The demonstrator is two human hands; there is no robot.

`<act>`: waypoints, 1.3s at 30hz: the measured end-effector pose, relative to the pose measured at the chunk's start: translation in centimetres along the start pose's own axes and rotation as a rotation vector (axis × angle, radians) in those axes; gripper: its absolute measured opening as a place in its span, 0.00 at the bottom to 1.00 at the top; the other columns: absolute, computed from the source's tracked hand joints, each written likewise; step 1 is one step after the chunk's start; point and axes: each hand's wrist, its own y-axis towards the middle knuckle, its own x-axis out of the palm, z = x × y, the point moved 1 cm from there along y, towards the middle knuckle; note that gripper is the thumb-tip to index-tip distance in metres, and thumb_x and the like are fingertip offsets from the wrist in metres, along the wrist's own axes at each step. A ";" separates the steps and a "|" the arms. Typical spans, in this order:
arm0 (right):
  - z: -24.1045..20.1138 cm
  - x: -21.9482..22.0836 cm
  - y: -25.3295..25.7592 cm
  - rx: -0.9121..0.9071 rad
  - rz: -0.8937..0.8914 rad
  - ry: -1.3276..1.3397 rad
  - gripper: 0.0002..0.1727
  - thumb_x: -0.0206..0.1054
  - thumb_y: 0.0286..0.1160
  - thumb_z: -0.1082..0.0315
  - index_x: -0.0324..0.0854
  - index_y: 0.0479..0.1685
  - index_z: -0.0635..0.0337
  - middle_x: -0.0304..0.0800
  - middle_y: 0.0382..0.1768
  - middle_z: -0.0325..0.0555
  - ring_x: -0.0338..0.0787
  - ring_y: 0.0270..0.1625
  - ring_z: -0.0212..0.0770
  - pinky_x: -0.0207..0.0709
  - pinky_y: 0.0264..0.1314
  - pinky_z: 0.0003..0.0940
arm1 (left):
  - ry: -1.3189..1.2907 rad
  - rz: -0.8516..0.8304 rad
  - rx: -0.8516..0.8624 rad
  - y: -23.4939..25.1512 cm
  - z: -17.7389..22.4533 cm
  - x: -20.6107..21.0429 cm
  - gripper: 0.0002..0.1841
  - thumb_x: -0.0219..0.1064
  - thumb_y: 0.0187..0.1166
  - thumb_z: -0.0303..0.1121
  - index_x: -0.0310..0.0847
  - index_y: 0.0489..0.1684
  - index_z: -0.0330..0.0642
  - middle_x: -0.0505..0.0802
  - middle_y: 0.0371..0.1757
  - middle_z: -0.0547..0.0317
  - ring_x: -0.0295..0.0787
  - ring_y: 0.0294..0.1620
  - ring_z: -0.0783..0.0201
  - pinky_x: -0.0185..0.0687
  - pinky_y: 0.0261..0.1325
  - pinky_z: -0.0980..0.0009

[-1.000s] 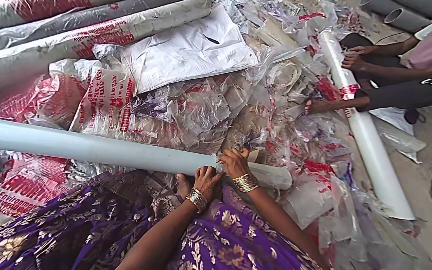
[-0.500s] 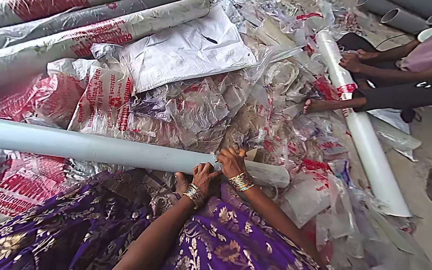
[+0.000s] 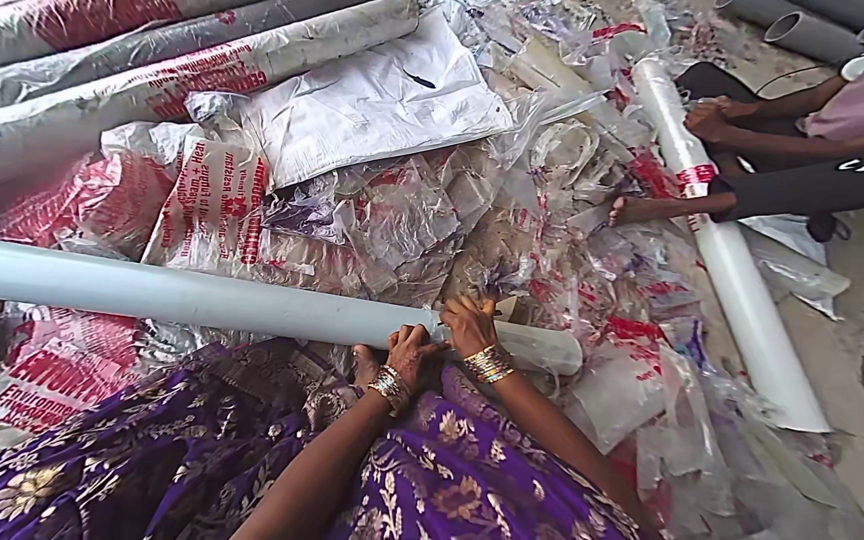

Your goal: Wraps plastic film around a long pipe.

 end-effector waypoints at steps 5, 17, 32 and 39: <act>1.0 -1.2 -0.2 0.056 -0.128 -0.032 0.15 0.60 0.74 0.81 0.93 0.47 0.64 0.92 0.59 0.57 0.85 0.68 0.65 0.57 0.74 0.75 | -0.016 -0.044 -0.029 0.1 0.2 -0.4 0.19 0.64 0.78 0.30 0.93 0.63 0.57 0.89 0.54 0.39 0.79 0.65 0.39 0.62 0.71 0.39; 1.6 -1.0 -0.4 0.082 -0.117 -0.016 0.16 0.60 0.73 0.81 0.94 0.47 0.62 0.92 0.61 0.57 0.85 0.68 0.66 0.56 0.73 0.76 | -0.020 -0.094 -0.041 0.2 0.2 -0.9 0.20 0.63 0.80 0.30 0.92 0.65 0.58 0.89 0.55 0.39 0.78 0.66 0.40 0.61 0.73 0.41; 4.9 -0.6 -1.6 0.227 0.202 0.262 0.09 0.67 0.76 0.75 0.93 0.45 0.66 0.93 0.52 0.63 0.89 0.62 0.66 0.68 0.67 0.71 | -0.043 -0.076 0.056 -0.1 0.0 -1.3 0.14 0.69 0.74 0.33 0.94 0.51 0.39 0.89 0.59 0.37 0.79 0.69 0.35 0.61 0.75 0.36; 5.0 2.0 -1.6 0.259 0.175 0.350 0.12 0.63 0.82 0.71 0.89 0.52 0.69 0.94 0.53 0.62 0.91 0.61 0.63 0.76 0.67 0.65 | 0.043 -0.158 -0.052 5.0 1.1 -4.0 0.19 0.59 0.81 0.20 0.91 0.63 0.45 0.88 0.70 0.41 0.79 0.75 0.37 0.69 0.75 0.39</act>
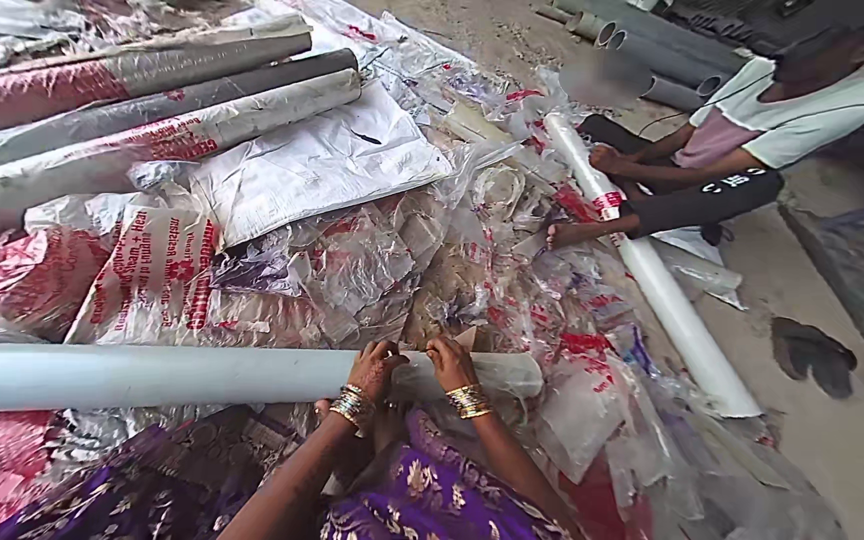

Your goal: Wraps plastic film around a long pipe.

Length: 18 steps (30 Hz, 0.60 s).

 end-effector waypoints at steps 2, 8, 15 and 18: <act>0.5 -1.1 -0.1 0.084 -0.032 0.020 0.15 0.60 0.85 0.68 0.88 0.56 0.67 0.93 0.57 0.61 0.90 0.65 0.60 0.75 0.71 0.61 | 0.175 -0.189 0.103 1.5 0.4 -0.1 0.18 0.61 0.81 0.21 0.92 0.61 0.46 0.87 0.71 0.43 0.76 0.78 0.38 0.67 0.78 0.38; 2.6 -1.3 0.1 0.170 0.071 -0.046 0.14 0.60 0.84 0.70 0.88 0.57 0.65 0.93 0.58 0.60 0.90 0.65 0.59 0.75 0.71 0.60 | 0.388 -0.227 0.310 2.7 0.4 -0.6 0.12 0.62 0.83 0.23 0.93 0.52 0.38 0.92 0.64 0.43 0.82 0.73 0.39 0.71 0.75 0.41; 3.2 -0.1 0.4 0.185 0.088 -0.105 0.16 0.59 0.86 0.66 0.89 0.59 0.63 0.94 0.61 0.56 0.90 0.67 0.56 0.74 0.73 0.58 | 0.598 -0.332 0.243 2.8 2.2 -0.5 0.17 0.55 0.83 0.18 0.85 0.63 0.34 0.83 0.76 0.40 0.70 0.83 0.39 0.62 0.83 0.42; 3.7 0.2 0.4 0.193 0.098 -0.107 0.17 0.57 0.86 0.66 0.89 0.60 0.63 0.94 0.62 0.54 0.89 0.69 0.55 0.71 0.76 0.57 | 0.623 -0.370 0.117 2.4 3.6 -0.1 0.18 0.52 0.86 0.19 0.81 0.68 0.30 0.77 0.82 0.39 0.67 0.86 0.39 0.57 0.86 0.42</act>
